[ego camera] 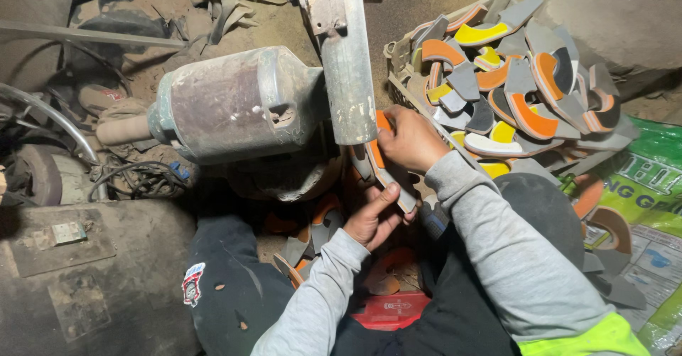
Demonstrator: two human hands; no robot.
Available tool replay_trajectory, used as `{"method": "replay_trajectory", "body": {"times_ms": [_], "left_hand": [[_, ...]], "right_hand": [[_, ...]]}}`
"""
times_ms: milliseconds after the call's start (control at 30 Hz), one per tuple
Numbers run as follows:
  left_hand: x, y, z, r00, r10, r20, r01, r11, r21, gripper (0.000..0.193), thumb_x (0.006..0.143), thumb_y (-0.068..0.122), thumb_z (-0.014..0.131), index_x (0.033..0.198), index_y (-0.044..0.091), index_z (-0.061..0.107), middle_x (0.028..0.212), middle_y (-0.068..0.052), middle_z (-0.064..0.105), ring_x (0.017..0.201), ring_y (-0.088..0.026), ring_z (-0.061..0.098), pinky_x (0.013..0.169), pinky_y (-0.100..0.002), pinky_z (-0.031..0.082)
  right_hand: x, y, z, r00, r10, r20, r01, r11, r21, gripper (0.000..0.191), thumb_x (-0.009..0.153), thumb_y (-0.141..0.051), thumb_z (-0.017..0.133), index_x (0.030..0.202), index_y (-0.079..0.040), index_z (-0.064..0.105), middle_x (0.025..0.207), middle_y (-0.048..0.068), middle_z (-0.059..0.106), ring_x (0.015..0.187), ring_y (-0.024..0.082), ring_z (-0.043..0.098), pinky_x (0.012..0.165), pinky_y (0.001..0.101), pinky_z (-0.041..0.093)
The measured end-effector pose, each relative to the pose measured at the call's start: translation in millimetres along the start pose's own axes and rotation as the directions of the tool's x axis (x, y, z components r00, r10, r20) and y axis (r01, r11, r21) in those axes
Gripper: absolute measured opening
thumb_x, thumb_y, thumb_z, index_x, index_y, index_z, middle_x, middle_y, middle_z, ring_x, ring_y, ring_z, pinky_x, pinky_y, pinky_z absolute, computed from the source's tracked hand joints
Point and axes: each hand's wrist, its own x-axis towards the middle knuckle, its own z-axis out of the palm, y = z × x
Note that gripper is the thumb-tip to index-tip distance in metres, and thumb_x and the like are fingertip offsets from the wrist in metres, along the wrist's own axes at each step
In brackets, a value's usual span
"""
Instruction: The person sits on the floor and uses a bench grinder to smooth the edges of small, curved shoe sole pieces. They handle each piece by hand, pressing it against the rotating wheel, then set it aside.
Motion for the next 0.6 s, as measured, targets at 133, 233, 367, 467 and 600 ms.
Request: {"method": "replay_trajectory", "body": {"times_ms": [133,233,367,467,600], "left_hand": [[2.0,-16.8,2.6,1.0,0.003,0.009,-0.003,0.999,0.041,0.033,0.107,0.031,0.065,0.111,-0.001,0.061,0.094,-0.012,0.068,0.087,-0.02,0.066,0.081,-0.034,0.054],[8.7,-27.0,10.6,0.999,0.038,0.033,-0.041,0.996,0.077,0.035,0.11,0.029,0.067,0.113,-0.006,0.063,0.098,-0.014,0.069,0.092,-0.021,0.067,0.085,-0.035,0.055],[20.2,-39.7,27.0,0.989,0.135,-0.061,-0.126,0.983,0.134,0.036,0.095,0.02,0.067,0.127,0.004,0.063,0.117,-0.002,0.069,0.108,-0.013,0.064,0.097,-0.028,0.051],[28.0,-47.5,34.8,0.964,0.261,-0.044,-0.228,0.903,0.363,0.033,0.098,0.015,0.068,0.125,-0.003,0.063,0.115,-0.006,0.07,0.107,-0.018,0.064,0.097,-0.032,0.052],[40.7,-64.1,53.9,0.886,0.446,-0.127,-0.267,0.714,0.647,0.036,0.092,0.016,0.072,0.121,-0.005,0.067,0.115,-0.011,0.074,0.105,-0.02,0.069,0.095,-0.035,0.055]], "right_hand": [[-6.2,-2.1,-7.9,0.997,-0.055,0.044,0.056,0.998,-0.007,0.05,0.088,-0.024,0.067,0.127,0.005,0.063,0.095,0.026,0.073,0.087,0.037,0.073,0.082,0.0425,0.056],[-8.3,-1.7,-14.9,0.99,-0.128,0.065,0.126,0.991,0.036,0.047,0.088,-0.023,0.067,0.127,0.004,0.064,0.098,0.025,0.073,0.089,0.034,0.073,0.081,0.0415,0.057],[-12.9,-5.4,-25.2,0.98,-0.163,0.111,0.153,0.984,0.096,0.044,0.088,-0.021,0.066,0.126,0.001,0.065,0.097,0.021,0.075,0.087,0.03,0.075,0.08,0.0393,0.057],[-17.1,-11.2,-34.9,0.97,-0.178,0.164,0.165,0.982,0.091,0.044,0.088,-0.018,0.064,0.128,-0.001,0.065,0.089,0.017,0.075,0.08,0.027,0.073,0.077,0.0373,0.057],[-24.3,-17.1,-52.2,0.927,-0.218,0.304,0.145,0.959,0.245,0.04,0.091,-0.014,0.059,0.13,-0.006,0.066,0.095,0.011,0.075,0.087,0.019,0.069,0.08,0.0326,0.056]]}}
